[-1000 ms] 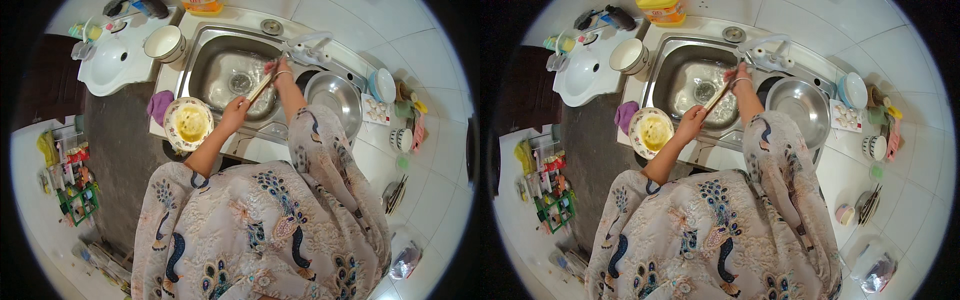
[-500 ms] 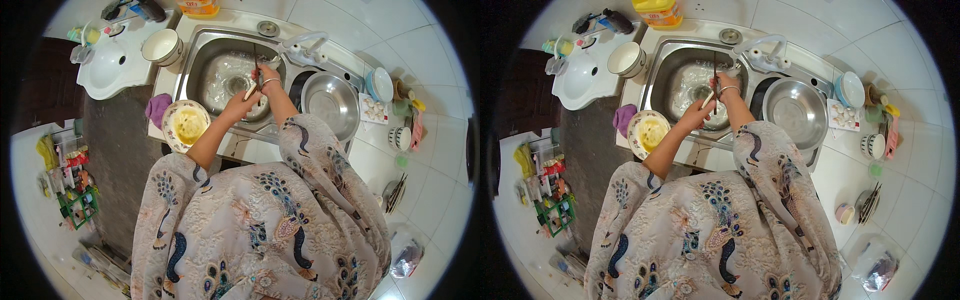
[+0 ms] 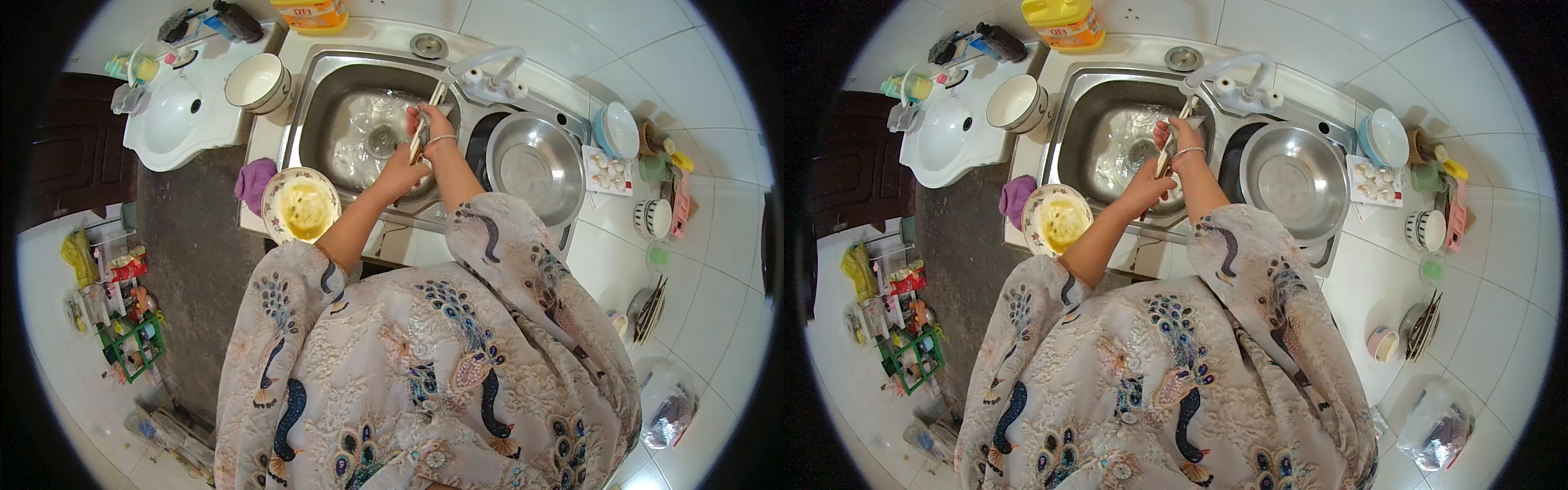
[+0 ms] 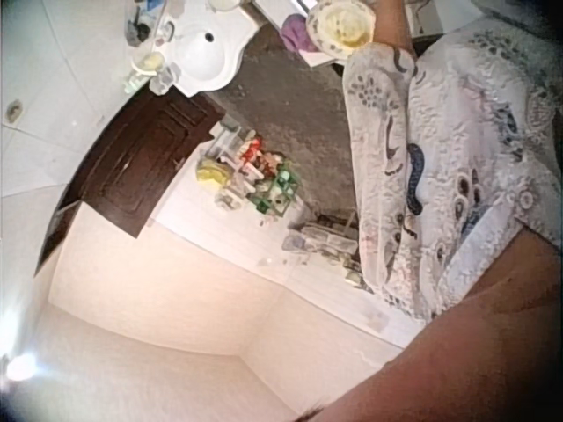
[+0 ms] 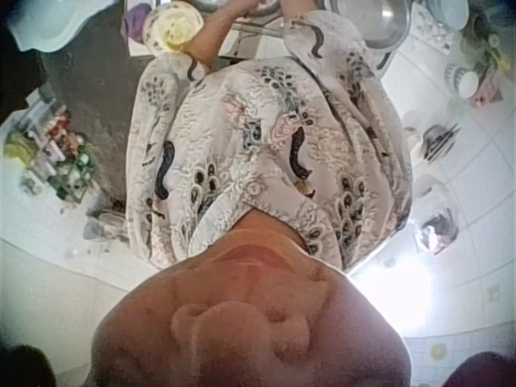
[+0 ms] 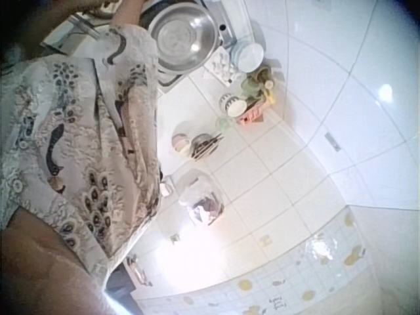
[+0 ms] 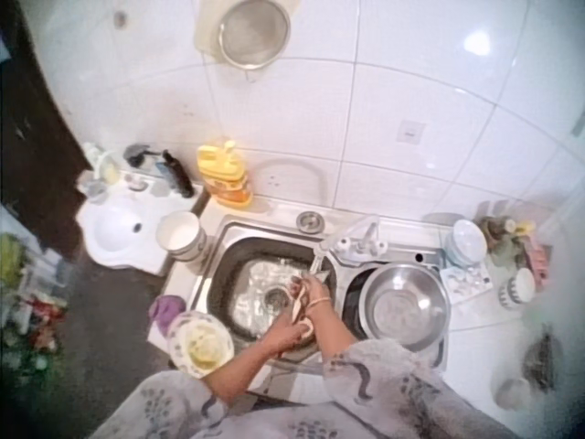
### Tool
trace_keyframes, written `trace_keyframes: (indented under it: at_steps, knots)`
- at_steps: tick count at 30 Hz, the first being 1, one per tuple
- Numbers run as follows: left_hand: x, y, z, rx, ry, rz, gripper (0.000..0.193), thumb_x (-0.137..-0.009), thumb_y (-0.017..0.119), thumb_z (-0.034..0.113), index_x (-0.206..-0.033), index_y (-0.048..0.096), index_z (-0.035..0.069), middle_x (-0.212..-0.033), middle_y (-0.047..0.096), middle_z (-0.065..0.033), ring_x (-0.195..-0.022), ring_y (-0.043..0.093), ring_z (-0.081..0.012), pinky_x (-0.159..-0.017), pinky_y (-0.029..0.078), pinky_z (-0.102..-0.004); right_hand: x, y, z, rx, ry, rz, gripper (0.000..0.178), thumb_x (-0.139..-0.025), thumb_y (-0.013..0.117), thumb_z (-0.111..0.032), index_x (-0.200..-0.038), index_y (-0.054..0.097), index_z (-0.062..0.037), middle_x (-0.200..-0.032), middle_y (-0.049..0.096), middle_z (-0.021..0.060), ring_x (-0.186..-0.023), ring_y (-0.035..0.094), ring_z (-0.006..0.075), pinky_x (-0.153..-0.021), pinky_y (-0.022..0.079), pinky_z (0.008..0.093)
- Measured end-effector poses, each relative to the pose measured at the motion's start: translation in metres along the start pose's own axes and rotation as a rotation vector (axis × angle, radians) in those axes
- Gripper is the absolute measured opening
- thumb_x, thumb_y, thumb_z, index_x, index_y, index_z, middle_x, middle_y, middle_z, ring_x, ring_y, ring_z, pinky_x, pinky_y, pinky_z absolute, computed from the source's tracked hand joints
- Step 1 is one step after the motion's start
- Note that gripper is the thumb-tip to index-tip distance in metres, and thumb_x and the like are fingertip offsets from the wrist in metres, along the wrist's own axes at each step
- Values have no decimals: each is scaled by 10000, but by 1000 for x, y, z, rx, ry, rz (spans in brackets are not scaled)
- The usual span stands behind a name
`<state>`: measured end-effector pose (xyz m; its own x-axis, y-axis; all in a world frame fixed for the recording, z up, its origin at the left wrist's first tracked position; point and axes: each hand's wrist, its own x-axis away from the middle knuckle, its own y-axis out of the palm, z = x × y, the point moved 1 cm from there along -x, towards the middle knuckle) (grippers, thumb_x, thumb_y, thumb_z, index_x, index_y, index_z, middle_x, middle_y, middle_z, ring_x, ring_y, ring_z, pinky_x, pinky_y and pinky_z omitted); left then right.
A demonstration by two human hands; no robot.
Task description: The person washes a white bowl, a pair of chopsticks, and a patterned plate in a double-basin stainless steel sink. They use a sponge to scrub the items and rinse them under running water, placing the cleaned items into the adjacent basin.
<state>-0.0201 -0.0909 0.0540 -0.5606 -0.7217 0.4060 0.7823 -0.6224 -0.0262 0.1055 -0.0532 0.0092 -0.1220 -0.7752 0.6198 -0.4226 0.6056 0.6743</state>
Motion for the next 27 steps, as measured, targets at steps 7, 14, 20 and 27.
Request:
trace_keyframes:
  at_steps: [7, 14, 20, 27]
  knots:
    - [-7, -33, -14, -109, -238, -73, 298, -823, 563, 279, -916, 492, 5, -587, 470, -47, -427, 446, -128, -371, 347, -285, -7, 1, -3, 312, -45, 165, 306, -879, 491, -265, -955, 464, 31, -714, 547, 150, -566, 577, 251, -504, 525, 378]
    - [27, -60, -23, -270, -107, 167, 223, -848, 547, 245, -807, 485, 35, -554, 433, 4, -422, 382, -82, -369, 311, -255, -69, -25, -13, 474, 70, 179, 349, -903, 433, -294, -956, 517, 41, -838, 582, 176, -651, 592, 272, -539, 500, 376]
    - [29, -97, -8, -283, -111, 276, 217, -812, 586, 219, -778, 516, 16, -557, 469, -22, -457, 435, -106, -411, 355, -275, -111, -113, 132, 1443, 602, -69, 248, -821, 507, -169, -965, 528, 32, -830, 585, 181, -614, 581, 259, -545, 484, 389]
    - [2, -106, -13, -586, -8, 268, 295, -781, 585, 261, -883, 539, -12, -765, 581, -227, -772, 578, -363, -681, 433, -422, -23, -18, 44, 2630, 543, -549, 297, -735, 562, -84, -1020, 558, -1, -900, 608, 162, -749, 607, 272, -607, 479, 411]
